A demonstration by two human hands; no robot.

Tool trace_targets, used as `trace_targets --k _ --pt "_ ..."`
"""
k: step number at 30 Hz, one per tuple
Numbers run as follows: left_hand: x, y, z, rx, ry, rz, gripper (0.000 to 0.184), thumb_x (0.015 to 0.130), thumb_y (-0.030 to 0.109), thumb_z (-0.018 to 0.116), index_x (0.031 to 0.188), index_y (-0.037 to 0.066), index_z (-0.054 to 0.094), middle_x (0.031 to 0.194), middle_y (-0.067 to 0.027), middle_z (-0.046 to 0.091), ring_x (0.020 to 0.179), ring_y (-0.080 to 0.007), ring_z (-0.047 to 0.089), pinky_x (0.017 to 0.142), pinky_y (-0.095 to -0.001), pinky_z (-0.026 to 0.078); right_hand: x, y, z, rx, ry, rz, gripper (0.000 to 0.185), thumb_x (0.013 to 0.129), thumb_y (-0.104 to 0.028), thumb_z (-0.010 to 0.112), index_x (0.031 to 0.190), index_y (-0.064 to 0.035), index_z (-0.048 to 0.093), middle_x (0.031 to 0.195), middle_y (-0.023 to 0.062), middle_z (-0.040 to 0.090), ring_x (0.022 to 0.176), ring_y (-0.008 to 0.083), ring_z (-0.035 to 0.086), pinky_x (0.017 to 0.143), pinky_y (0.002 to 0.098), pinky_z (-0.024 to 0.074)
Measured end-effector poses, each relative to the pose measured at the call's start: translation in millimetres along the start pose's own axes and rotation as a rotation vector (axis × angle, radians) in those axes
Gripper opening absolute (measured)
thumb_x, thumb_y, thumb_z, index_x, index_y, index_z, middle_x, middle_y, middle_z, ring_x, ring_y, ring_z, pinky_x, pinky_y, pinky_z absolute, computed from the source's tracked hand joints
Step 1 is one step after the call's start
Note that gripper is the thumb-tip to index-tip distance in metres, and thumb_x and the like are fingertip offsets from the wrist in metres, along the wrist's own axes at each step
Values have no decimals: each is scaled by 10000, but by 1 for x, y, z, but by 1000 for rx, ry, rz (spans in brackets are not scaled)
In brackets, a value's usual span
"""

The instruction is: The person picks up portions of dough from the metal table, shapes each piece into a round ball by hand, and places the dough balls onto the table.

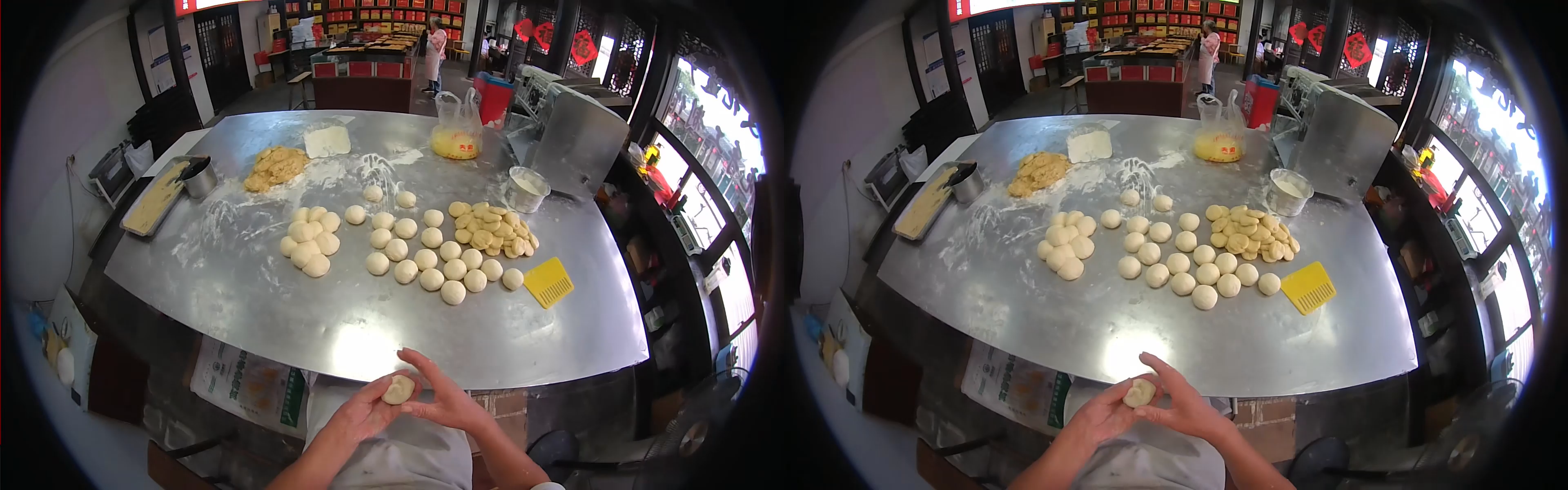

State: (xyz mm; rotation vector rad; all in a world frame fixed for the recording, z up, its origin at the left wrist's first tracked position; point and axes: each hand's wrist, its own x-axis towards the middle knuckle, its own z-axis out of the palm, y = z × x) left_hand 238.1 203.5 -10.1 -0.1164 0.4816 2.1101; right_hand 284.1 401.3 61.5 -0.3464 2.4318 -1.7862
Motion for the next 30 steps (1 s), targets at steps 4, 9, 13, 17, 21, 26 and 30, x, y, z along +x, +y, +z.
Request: trace_targets --k 4,9,13,17,21,26,30 --pt "9 -11 8 119 132 54 429 1105 204 521 1472 -16 503 1420 -163 593 1292 -270 614 1106 -433 515 -2 23 19 -510 120 -49 707 912 -304 796 1482 -31 479 1445 187 594 1404 368 531 1221 569 336" --pt "15 -19 27 301 392 86 405 1056 112 496 1446 5 514 1357 -121 616 1266 -245 626 1067 -423 529 5 40 29 -558 117 -157 572 886 -225 769 1390 -78 543 1388 129 648 1411 338 544 1246 565 310" --pt "13 -15 -13 127 120 24 424 1047 148 498 1454 31 501 1386 -108 605 1306 -244 601 1081 -431 520 13 31 29 -454 50 -165 558 895 -182 753 1398 -67 541 1381 126 655 1378 333 572 1246 554 316" --pt "-4 11 14 24 22 -119 424 1110 271 474 1473 53 487 1456 -112 573 1356 -258 563 1124 -447 486 14 19 34 -132 95 -103 579 934 -180 748 1456 -69 524 1388 127 656 1354 336 582 1253 534 313" --pt "-9 12 45 328 291 -124 492 1142 407 421 1480 54 481 1471 -108 570 1369 -276 555 1144 -459 464 18 29 41 -204 115 -191 539 975 -149 713 1470 -58 522 1395 132 663 1314 344 596 1256 525 313" --pt "-12 14 49 34 182 -19 486 1149 406 430 1475 52 489 1451 -85 583 1354 -226 560 1146 -446 463 17 44 43 -110 260 -128 447 1017 -91 639 1444 -27 525 1270 120 734 1270 310 615 1243 497 339" --pt "-11 -8 51 82 169 136 438 1153 341 441 1466 39 495 1398 -88 602 1318 -200 574 1140 -436 466 15 31 53 248 404 -36 458 1060 -87 569 1500 -22 460 1275 128 735 1306 243 612 1243 444 342"
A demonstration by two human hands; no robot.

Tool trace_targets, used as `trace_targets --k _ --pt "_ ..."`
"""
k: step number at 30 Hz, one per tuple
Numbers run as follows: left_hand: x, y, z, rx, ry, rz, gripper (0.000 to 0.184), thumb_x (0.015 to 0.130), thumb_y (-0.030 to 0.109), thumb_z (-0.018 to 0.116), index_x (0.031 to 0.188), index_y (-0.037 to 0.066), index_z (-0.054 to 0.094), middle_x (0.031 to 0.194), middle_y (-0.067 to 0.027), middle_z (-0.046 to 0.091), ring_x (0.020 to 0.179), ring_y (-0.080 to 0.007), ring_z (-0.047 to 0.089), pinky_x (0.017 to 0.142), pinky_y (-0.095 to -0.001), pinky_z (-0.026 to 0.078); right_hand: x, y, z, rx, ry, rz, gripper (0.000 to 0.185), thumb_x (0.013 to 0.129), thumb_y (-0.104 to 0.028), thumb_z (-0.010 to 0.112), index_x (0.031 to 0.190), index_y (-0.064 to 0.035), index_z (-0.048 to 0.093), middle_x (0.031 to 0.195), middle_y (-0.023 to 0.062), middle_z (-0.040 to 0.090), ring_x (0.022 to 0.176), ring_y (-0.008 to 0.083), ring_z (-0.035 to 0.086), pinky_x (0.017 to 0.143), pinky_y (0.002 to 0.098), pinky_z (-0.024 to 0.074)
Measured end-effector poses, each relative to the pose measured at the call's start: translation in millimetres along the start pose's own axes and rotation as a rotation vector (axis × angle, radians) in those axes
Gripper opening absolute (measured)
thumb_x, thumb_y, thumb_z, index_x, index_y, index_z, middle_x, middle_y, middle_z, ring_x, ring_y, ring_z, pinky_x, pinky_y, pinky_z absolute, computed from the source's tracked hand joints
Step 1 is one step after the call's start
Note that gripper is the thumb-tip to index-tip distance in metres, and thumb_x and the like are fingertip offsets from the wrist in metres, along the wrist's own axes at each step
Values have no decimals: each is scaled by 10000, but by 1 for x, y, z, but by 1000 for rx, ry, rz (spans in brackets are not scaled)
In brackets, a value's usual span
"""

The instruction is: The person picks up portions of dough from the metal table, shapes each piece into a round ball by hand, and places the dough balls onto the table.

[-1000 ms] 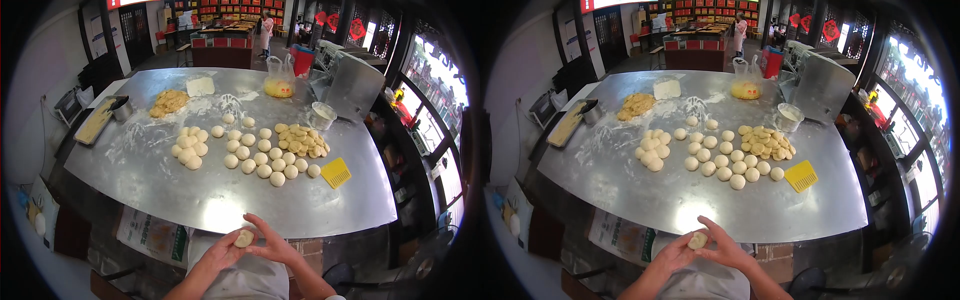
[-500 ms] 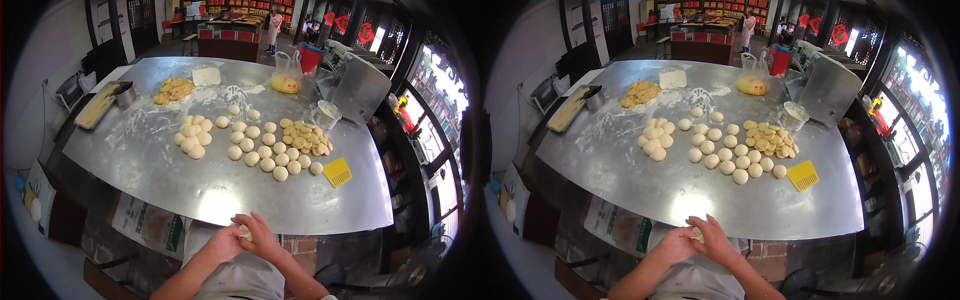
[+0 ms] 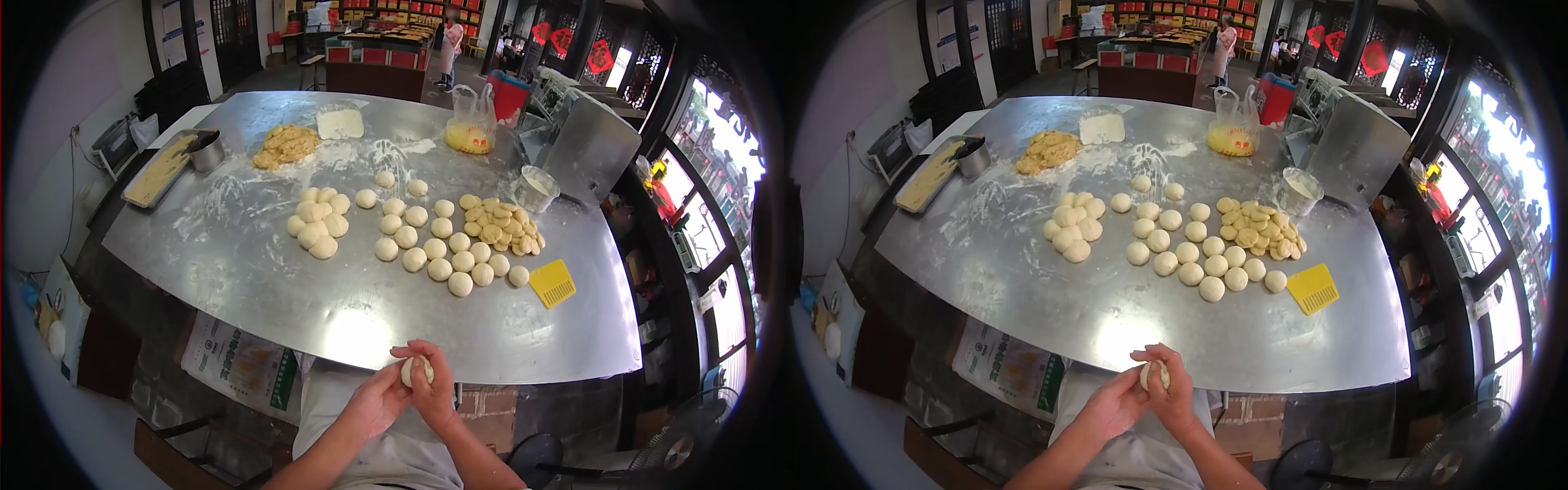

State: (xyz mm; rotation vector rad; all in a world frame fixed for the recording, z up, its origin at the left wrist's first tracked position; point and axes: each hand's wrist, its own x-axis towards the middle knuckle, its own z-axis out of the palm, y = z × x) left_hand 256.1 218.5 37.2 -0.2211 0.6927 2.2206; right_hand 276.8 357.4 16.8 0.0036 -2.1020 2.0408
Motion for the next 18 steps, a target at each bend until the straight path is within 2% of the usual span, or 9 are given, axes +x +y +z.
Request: trace_targets --k 2,6,7,9,11,14,17,18 --pt "9 -17 -17 38 12 91 423 1153 326 438 1455 35 501 1383 -93 608 1296 -207 588 1130 -436 472 7 -11 -2 -227 -53 -82 534 1059 -141 603 1544 -19 415 1299 158 723 1338 267 599 1236 438 345" --pt "16 -27 -45 36 -30 165 410 1155 340 440 1425 41 518 1379 -95 609 1262 -213 609 1106 -422 488 8 -23 1 -82 -152 -96 705 1032 -263 685 1607 -23 355 1321 172 711 1324 274 599 1184 396 385" --pt "14 -27 -43 56 2 130 427 1158 365 430 1427 45 514 1382 -91 606 1259 -212 611 1102 -416 489 10 -32 -8 -99 -184 -71 733 1024 -290 700 1613 -23 354 1323 173 710 1306 269 608 1164 387 405" --pt "8 -26 -37 95 70 62 463 1162 415 410 1433 52 507 1388 -84 600 1254 -210 614 1094 -405 492 11 -34 -16 -196 -279 2 722 1026 -295 698 1609 -22 371 1319 175 709 1264 262 626 1125 377 442" --pt "12 -35 -40 159 43 47 508 1161 463 385 1450 58 491 1389 -81 597 1256 -208 611 1093 -411 491 12 -25 -20 -362 -390 97 646 1043 -251 664 1589 -20 410 1308 176 710 1215 258 648 1089 376 478" --pt "11 -30 -15 268 65 62 546 1159 509 350 1453 68 481 1383 -75 594 1258 -201 608 1093 -425 489 4 -5 -17 -148 -146 258 546 1072 -187 595 1569 -16 444 1280 189 713 1169 272 670 1047 382 513" --pt "7 -32 -9 265 54 114 554 1157 525 343 1441 71 485 1370 -69 594 1240 -189 609 1080 -425 493 2 -34 -8 7 -3 240 520 1086 -133 543 1581 -20 430 1342 193 689 1243 286 650 1066 381 501" --pt "9 -33 -11 246 32 135 553 1156 527 344 1437 72 488 1366 -67 594 1231 -184 610 1073 -422 495 3 -32 -4 -36 8 127 528 1088 -144 549 1586 -22 425 1369 200 674 1273 293 636 1087 389 486"
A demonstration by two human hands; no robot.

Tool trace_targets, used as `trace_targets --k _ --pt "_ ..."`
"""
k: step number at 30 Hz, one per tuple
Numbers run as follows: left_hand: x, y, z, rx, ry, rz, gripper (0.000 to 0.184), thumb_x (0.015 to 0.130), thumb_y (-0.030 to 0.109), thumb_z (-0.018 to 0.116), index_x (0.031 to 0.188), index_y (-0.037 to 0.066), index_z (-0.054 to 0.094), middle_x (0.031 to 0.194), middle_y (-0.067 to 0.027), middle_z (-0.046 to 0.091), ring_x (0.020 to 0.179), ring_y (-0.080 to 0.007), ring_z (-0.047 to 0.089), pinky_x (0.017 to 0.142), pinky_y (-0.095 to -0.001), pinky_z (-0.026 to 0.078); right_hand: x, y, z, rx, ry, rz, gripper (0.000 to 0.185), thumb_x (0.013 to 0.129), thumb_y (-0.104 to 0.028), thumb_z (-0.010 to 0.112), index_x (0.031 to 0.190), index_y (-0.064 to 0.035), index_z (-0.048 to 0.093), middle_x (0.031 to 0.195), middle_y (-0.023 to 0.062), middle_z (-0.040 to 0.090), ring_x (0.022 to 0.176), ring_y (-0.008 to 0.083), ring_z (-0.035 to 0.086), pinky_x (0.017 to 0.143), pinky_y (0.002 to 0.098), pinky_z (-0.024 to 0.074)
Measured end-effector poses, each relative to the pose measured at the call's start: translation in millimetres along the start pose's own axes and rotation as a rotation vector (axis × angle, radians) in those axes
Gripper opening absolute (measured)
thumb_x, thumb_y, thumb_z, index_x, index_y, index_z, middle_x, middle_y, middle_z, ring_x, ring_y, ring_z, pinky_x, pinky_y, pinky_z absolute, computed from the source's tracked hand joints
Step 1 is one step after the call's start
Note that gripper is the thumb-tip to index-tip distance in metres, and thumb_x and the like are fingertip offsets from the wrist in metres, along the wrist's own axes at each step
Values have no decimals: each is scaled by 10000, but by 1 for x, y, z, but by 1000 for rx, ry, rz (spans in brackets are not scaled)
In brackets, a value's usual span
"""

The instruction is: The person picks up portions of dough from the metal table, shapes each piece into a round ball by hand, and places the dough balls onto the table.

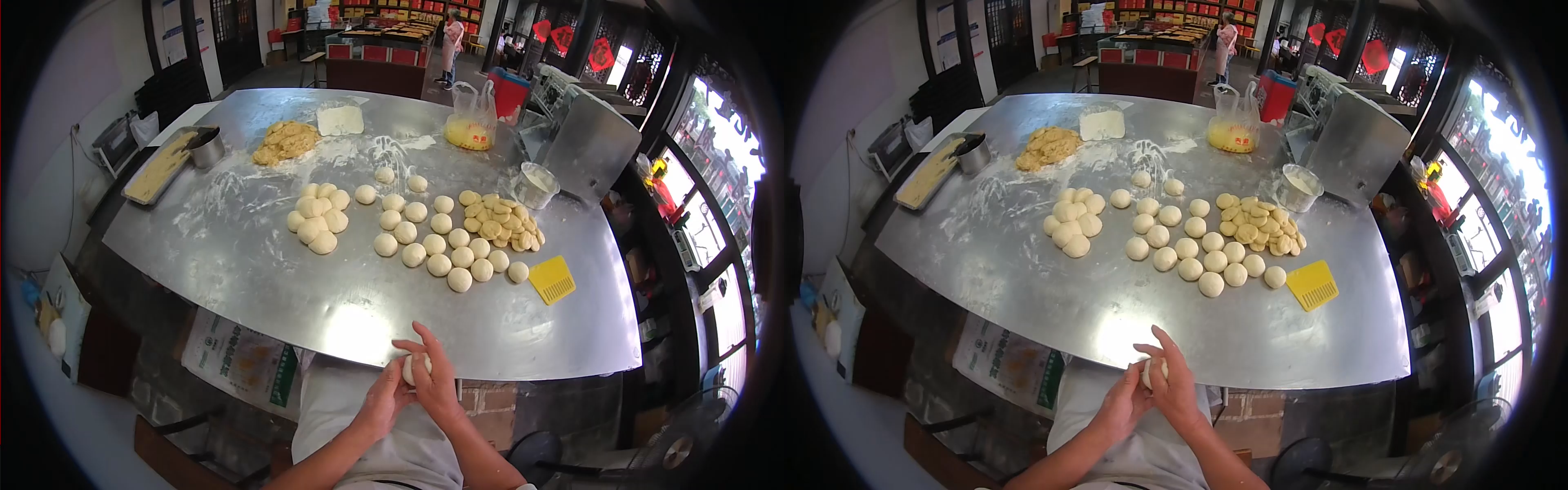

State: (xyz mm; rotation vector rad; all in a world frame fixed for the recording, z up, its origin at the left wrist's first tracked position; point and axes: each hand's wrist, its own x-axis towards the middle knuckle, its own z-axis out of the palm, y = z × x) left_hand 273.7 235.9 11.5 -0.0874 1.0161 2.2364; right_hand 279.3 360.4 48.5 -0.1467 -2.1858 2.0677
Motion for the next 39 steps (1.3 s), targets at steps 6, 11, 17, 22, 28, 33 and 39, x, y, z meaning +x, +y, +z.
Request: trace_targets --k 6,11,17,22,28,33,39 --pt "9 -13 -40 -41 -182 -10 540 1160 509 352 1491 96 459 1372 -51 582 1192 -181 603 1027 -388 495 6 -4 -18 94 -189 -34 545 1075 -197 594 1576 -34 454 1490 192 608 1387 292 580 1228 465 341" --pt "5 6 1 30 -46 -70 537 1165 480 341 1528 94 430 1411 -73 569 1284 -201 581 1085 -405 485 13 34 -31 -331 -354 8 519 1066 -242 621 1533 -41 519 1483 146 629 1278 250 645 1249 483 306" --pt "15 -8 -17 -278 -96 24 474 1179 367 331 1520 63 457 1472 -95 562 1368 -213 546 1183 -452 410 6 16 -11 -311 -171 -232 577 1047 -276 663 1533 -12 495 1520 236 539 1280 347 593 1187 487 382" --pt "11 7 -9 -379 -62 -6 472 1165 365 389 1485 36 497 1439 -126 580 1365 -253 549 1175 -448 422 14 18 -27 -721 -183 -493 592 1020 -220 694 1547 -43 491 1514 236 540 1362 391 527 1180 471 378" --pt "21 18 -15 -336 24 12 398 1119 215 516 1458 7 521 1475 -147 544 1378 -267 541 1167 -427 461 5 28 -17 -193 -174 -190 509 1055 -227 639 1516 -46 524 1456 209 593 1426 348 510 1176 426 386" --pt "38 53 -4 726 321 641 455 1040 67 586 1481 -12 505 1495 -175 534 1395 -321 530 1147 -454 464 27 50 -47 -213 177 -147 455 1005 -91 677 1441 -23 567 1367 187 641 1316 342 579 1108 411 452" --pt "61 57 -50 1456 270 981 479 943 -45 618 1420 -6 600 1483 -226 543 1438 -390 489 1179 -431 410 34 68 -71 -670 134 -358 356 888 32 706 1238 -5 654 1269 178 692 1198 399 619 1046 467 495"
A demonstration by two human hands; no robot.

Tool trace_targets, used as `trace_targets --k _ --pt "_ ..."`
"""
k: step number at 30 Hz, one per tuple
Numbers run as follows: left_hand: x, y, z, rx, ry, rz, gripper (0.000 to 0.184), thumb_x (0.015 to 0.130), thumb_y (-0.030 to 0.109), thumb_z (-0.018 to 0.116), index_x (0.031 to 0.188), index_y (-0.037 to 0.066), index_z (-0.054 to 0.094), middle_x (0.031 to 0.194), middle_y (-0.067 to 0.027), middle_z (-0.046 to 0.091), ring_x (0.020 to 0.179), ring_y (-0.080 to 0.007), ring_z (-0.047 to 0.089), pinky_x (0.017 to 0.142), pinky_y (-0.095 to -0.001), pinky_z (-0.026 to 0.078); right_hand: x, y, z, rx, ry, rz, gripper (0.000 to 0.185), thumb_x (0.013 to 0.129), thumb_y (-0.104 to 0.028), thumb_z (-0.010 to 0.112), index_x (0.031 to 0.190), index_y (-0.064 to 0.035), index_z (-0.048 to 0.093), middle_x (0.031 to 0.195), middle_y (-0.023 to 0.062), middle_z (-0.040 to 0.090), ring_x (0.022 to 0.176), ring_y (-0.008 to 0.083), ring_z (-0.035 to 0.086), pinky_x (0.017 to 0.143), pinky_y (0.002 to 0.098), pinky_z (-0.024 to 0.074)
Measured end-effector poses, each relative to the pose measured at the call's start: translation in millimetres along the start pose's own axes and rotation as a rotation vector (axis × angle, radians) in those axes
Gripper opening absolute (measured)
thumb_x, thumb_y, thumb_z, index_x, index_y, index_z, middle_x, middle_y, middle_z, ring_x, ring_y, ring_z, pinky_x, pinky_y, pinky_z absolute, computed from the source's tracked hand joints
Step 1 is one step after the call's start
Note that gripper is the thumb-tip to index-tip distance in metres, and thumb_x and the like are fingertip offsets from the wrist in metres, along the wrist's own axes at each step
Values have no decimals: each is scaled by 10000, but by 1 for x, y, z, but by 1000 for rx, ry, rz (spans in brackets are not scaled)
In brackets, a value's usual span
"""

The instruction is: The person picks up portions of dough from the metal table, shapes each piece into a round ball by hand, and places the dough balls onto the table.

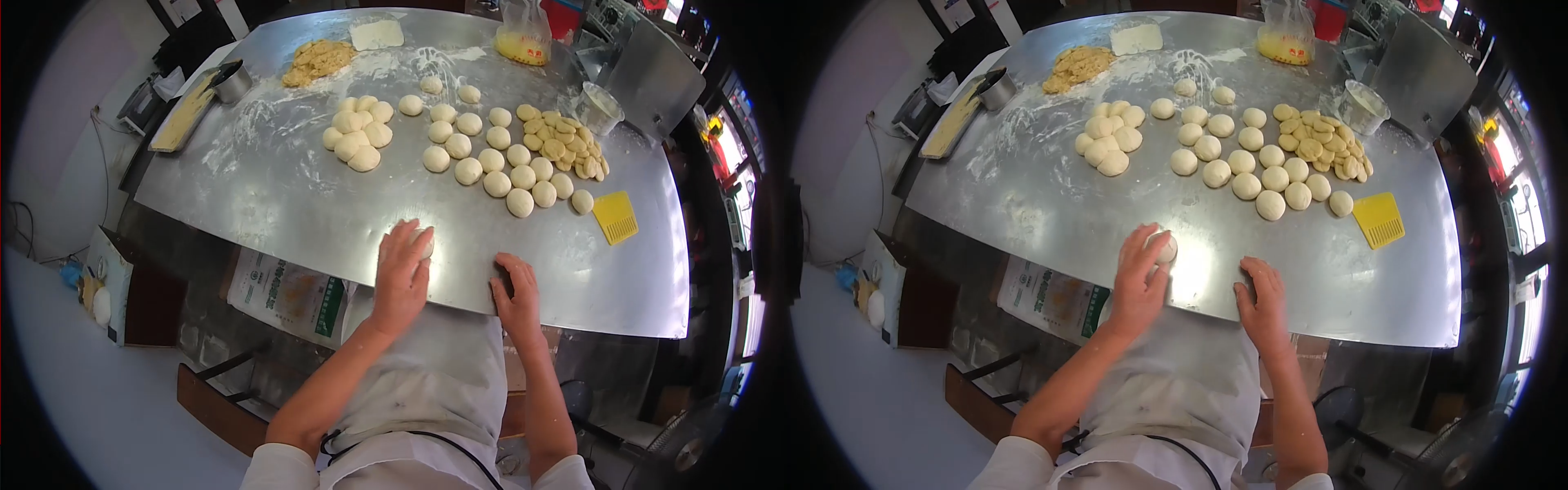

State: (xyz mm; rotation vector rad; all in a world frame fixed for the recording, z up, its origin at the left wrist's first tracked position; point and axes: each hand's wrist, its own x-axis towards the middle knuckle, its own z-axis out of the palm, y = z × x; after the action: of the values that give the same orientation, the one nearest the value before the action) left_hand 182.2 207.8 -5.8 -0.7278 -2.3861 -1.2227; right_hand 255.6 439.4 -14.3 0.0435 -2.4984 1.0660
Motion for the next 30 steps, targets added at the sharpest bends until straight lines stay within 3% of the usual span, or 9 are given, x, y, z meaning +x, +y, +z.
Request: trace_targets --k 2,4,10,11,14,16,18,24,30 --pt "-2 -6 -17 -96 126 -131 511 943 -11 644 1450 -1 585 1508 -227 537 1448 -390 481 1189 -446 400 -7 6 -8 -71 12 -54 339 878 34 710 1211 -8 664 1258 171 700 1188 393 627 1048 465 495" --pt "-3 -13 -22 -35 73 -227 602 936 -3 652 1519 1 503 1542 -234 504 1447 -397 478 1184 -443 408 -9 8 -4 -123 59 -40 284 870 29 711 1150 -13 681 1228 143 713 1160 379 637 1020 465 500" --pt "8 -14 1 58 -315 -145 775 892 28 737 1578 5 377 1499 -253 489 1378 -442 499 1138 -482 447 -3 -6 6 -307 70 -45 203 885 -29 713 1088 -40 704 1208 104 716 1143 344 637 990 458 478" --pt "11 -18 10 73 -252 -97 708 862 35 785 1503 0 488 1403 -242 554 1310 -440 546 1095 -481 482 -3 -2 5 -299 73 -47 195 887 -38 713 1082 -45 705 1210 101 714 1146 339 636 989 455 475" --pt "23 -31 16 -44 -167 -107 584 858 19 792 1408 0 598 1338 -211 613 1235 -379 625 1037 -424 531 -4 -2 4 -303 69 -38 188 883 -43 712 1071 -53 707 1212 93 713 1150 330 635 980 451 474" --pt "41 -37 12 -370 -88 -481 454 929 21 739 1374 12 646 1299 -120 660 1154 -205 667 970 -306 556 -2 -3 3 -318 73 -27 192 875 -38 714 1066 -57 707 1211 88 714 1146 327 637 973 450 476" --pt "66 -50 12 -537 78 -606 469 943 30 728 1400 13 625 1295 -106 662 1153 -189 661 991 -303 545 -1 -5 5 -334 77 -18 201 864 -31 717 1062 -61 707 1207 84 716 1138 326 641 967 449 476" --pt "184 -94 35 -226 182 -237 538 946 66 729 1453 0 564 1341 -164 642 1225 -270 642 1060 -365 512 0 -4 6 -336 68 -11 213 854 -23 720 1063 -65 707 1204 79 718 1142 325 643 971 450 478" --pt "195 -120 63 222 118 18 487 927 12 674 1407 26 589 1416 -228 539 1306 -426 542 1079 -508 476 0 -2 5 -334 64 -18 216 854 -24 718 1066 -65 708 1210 87 714 1141 334 640 970 459 478"
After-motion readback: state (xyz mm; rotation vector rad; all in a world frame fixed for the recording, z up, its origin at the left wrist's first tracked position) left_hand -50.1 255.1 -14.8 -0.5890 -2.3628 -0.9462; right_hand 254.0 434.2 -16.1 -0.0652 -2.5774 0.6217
